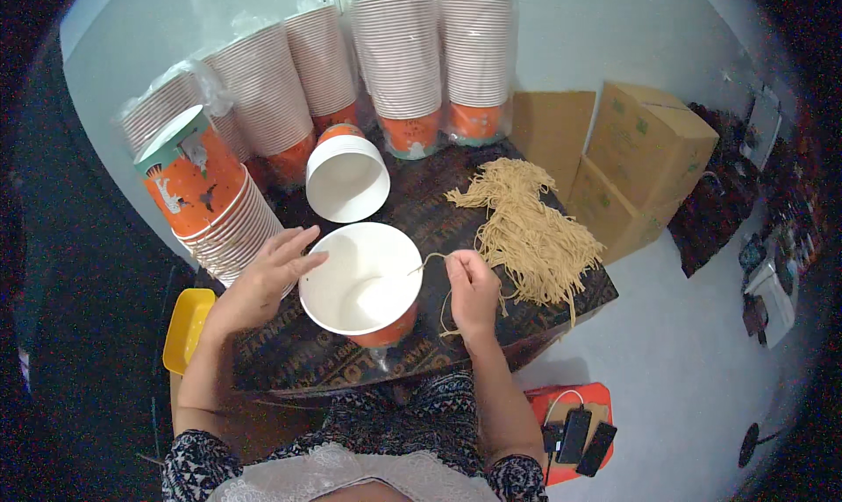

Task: Tying decorative strings onto paper cups for packaging.

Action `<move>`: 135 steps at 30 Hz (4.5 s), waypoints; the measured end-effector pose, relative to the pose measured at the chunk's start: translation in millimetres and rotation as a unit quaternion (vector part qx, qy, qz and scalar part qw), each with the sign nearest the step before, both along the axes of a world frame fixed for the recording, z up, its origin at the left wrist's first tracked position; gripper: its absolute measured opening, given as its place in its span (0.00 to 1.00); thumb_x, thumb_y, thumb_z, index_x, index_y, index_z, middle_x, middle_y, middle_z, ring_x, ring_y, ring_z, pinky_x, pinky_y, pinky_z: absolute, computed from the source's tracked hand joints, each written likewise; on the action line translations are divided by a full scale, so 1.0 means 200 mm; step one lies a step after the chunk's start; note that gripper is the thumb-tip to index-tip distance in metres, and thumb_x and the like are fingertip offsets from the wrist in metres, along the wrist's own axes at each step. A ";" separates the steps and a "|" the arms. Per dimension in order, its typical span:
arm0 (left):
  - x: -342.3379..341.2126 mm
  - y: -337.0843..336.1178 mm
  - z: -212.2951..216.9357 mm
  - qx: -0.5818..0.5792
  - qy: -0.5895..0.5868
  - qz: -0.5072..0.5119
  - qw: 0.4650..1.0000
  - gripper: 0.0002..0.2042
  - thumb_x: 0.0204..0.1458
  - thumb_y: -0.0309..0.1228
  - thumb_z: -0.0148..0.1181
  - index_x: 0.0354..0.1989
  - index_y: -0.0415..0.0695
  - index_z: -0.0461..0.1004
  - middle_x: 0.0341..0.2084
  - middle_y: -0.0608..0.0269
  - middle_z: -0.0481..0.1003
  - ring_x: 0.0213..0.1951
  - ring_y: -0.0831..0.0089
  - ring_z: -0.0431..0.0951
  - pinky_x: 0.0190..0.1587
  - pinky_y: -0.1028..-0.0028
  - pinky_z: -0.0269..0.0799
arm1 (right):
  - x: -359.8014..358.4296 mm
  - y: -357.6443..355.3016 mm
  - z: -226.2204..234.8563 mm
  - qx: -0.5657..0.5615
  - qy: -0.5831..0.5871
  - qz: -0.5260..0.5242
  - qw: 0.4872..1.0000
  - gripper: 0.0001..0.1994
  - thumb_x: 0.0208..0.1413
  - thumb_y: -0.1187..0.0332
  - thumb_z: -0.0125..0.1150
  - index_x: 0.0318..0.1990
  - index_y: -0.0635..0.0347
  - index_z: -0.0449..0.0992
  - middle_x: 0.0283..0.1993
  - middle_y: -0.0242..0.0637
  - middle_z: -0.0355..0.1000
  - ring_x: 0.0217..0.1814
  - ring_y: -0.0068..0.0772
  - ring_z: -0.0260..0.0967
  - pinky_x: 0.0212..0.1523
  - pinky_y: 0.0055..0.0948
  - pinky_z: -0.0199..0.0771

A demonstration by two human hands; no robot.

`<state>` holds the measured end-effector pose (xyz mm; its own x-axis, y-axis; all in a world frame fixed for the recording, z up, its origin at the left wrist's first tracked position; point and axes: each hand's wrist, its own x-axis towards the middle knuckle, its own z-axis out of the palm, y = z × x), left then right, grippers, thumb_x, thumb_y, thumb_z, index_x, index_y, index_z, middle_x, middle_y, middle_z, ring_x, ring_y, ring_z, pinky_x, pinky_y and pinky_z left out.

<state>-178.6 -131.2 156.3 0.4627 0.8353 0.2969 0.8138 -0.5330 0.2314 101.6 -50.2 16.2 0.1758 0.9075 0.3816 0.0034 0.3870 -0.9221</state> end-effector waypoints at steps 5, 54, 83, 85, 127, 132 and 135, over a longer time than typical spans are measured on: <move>-0.04 0.03 -0.08 0.044 0.068 -0.068 0.994 0.13 0.46 0.22 0.63 0.42 0.43 0.78 0.65 0.55 0.62 0.68 0.46 0.57 0.66 0.48 0.57 | 0.01 0.04 0.11 -0.016 0.022 0.036 0.999 0.07 0.61 0.71 0.57 0.33 0.65 0.75 0.25 0.22 0.65 0.27 0.13 0.58 0.28 0.20 0.60; 0.33 -0.47 -0.36 -0.129 -0.228 0.066 0.963 0.04 0.55 0.25 0.60 0.32 0.37 0.76 0.20 0.50 0.76 0.21 0.58 0.79 0.24 0.66 0.73 | -0.19 -0.51 0.16 0.224 -0.090 0.115 0.964 0.16 0.54 0.85 0.50 0.50 0.69 0.72 0.48 0.46 0.75 0.44 0.34 0.76 0.43 0.28 0.75; 0.18 -0.37 -0.21 -0.001 -0.315 0.130 0.940 0.02 0.54 0.21 0.60 0.30 0.36 0.76 0.14 0.63 0.72 0.16 0.79 0.72 0.20 0.79 0.65 | -0.34 -0.48 0.08 0.192 -0.158 0.041 0.968 0.10 0.44 0.81 0.66 0.25 0.59 0.69 0.20 0.38 0.65 0.17 0.38 0.67 0.18 0.34 0.65; 0.17 -0.37 -0.22 0.001 -0.319 0.126 0.939 0.02 0.54 0.21 0.60 0.30 0.36 0.76 0.14 0.63 0.72 0.16 0.79 0.72 0.20 0.78 0.65 | -0.35 -0.48 0.09 0.194 -0.159 0.043 0.967 0.10 0.44 0.81 0.66 0.25 0.60 0.69 0.20 0.38 0.65 0.17 0.37 0.67 0.18 0.34 0.65; 0.20 -0.07 -0.14 -0.265 -0.380 -0.008 0.886 0.04 0.53 0.21 0.59 0.27 0.37 0.73 0.25 0.65 0.77 0.28 0.83 0.73 0.30 0.80 0.70 | -0.35 -0.43 0.09 0.180 -0.185 0.087 0.962 0.06 0.49 0.78 0.64 0.35 0.60 0.74 0.31 0.40 0.72 0.28 0.44 0.74 0.27 0.37 0.73; 0.22 -0.06 -0.13 -0.273 -0.380 0.005 0.884 0.03 0.54 0.22 0.62 0.30 0.35 0.75 0.24 0.67 0.76 0.27 0.83 0.73 0.29 0.80 0.71 | -0.28 -0.43 0.17 0.213 -0.134 0.055 0.966 0.11 0.51 0.83 0.61 0.42 0.64 0.75 0.31 0.41 0.71 0.26 0.34 0.70 0.26 0.29 0.69; 0.22 -0.06 -0.14 -0.268 -0.360 0.003 0.894 0.04 0.53 0.23 0.64 0.31 0.35 0.76 0.24 0.67 0.76 0.27 0.83 0.73 0.29 0.79 0.70 | -0.23 -0.41 0.26 0.236 -0.125 0.056 0.962 0.12 0.52 0.86 0.57 0.44 0.66 0.74 0.32 0.39 0.70 0.25 0.26 0.67 0.26 0.23 0.67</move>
